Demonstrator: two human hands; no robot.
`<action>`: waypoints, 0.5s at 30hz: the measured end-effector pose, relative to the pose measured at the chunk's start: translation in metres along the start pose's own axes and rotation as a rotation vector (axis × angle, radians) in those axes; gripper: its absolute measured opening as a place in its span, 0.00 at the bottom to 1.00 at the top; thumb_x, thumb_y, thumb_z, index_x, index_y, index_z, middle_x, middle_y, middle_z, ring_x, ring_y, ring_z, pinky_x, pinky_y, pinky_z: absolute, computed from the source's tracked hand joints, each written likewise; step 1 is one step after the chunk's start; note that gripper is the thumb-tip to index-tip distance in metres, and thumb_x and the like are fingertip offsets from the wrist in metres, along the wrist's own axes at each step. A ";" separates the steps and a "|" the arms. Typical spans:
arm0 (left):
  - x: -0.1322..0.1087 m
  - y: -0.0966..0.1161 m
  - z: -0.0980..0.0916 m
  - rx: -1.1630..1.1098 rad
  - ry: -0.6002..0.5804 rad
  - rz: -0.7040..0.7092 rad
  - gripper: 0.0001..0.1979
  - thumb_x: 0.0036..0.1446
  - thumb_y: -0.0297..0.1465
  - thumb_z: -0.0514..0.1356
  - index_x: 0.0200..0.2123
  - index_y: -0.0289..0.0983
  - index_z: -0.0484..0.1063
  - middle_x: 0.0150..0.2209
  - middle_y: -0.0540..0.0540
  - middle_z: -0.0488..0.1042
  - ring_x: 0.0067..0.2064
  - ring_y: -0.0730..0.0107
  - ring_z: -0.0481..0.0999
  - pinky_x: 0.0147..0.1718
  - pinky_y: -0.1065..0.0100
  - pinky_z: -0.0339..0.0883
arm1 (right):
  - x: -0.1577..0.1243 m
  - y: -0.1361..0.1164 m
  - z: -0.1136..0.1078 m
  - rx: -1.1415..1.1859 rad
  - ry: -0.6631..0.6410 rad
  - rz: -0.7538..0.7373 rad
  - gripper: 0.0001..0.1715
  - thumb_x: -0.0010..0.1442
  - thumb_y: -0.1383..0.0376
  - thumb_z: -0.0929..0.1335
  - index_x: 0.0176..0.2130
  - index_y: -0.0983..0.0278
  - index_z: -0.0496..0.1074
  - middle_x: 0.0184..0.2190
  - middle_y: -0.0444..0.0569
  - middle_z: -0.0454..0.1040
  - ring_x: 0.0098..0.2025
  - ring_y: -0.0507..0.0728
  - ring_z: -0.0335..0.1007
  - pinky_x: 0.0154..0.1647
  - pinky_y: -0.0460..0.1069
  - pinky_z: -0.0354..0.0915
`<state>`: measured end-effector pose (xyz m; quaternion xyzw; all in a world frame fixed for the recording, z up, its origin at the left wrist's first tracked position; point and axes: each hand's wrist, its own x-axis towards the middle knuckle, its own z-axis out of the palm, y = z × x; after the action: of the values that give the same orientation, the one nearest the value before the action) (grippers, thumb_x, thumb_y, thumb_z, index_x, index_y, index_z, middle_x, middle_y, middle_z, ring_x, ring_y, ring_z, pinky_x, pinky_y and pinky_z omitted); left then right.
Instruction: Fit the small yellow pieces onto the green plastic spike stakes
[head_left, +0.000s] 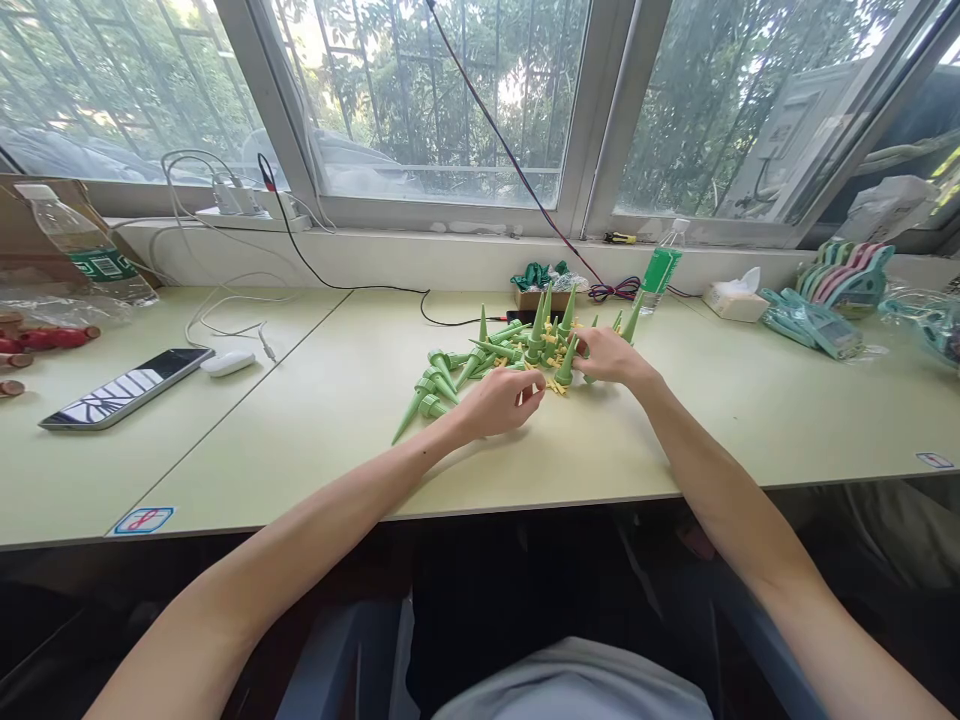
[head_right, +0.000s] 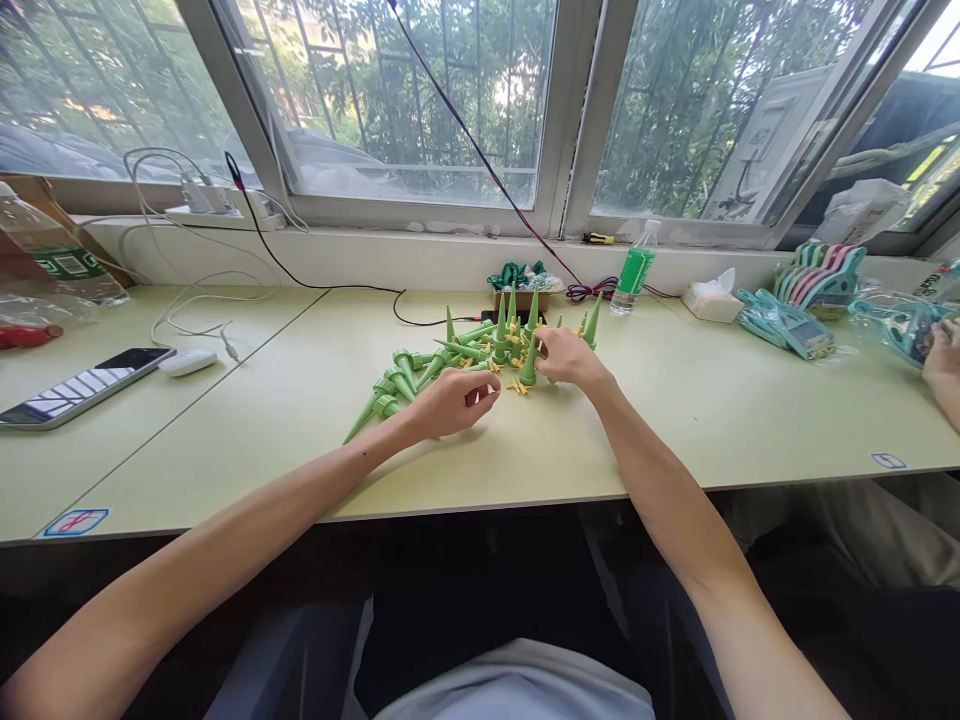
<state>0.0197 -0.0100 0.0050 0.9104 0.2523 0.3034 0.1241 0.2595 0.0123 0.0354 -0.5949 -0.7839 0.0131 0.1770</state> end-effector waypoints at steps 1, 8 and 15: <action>0.000 0.000 0.000 -0.002 -0.001 0.001 0.06 0.60 0.27 0.55 0.34 0.38 0.72 0.23 0.53 0.73 0.24 0.76 0.66 0.29 0.71 0.59 | 0.000 0.000 0.001 0.013 0.020 -0.003 0.04 0.53 0.69 0.68 0.33 0.64 0.70 0.31 0.48 0.76 0.33 0.55 0.69 0.34 0.46 0.59; 0.000 0.001 -0.001 0.004 -0.005 0.000 0.06 0.59 0.27 0.55 0.34 0.38 0.72 0.23 0.53 0.72 0.24 0.76 0.67 0.29 0.71 0.59 | 0.001 0.000 0.004 0.096 0.197 0.001 0.11 0.57 0.67 0.66 0.41 0.64 0.72 0.32 0.49 0.76 0.32 0.55 0.67 0.34 0.48 0.58; 0.000 0.001 0.000 -0.003 0.014 -0.030 0.07 0.59 0.27 0.54 0.34 0.38 0.72 0.24 0.52 0.74 0.24 0.75 0.68 0.30 0.71 0.60 | 0.001 -0.009 0.000 0.204 0.570 0.049 0.19 0.69 0.57 0.60 0.52 0.65 0.68 0.40 0.56 0.75 0.33 0.57 0.69 0.38 0.51 0.64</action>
<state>0.0200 -0.0106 0.0052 0.9042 0.2663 0.3082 0.1285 0.2505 0.0102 0.0373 -0.5725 -0.6827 -0.0717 0.4484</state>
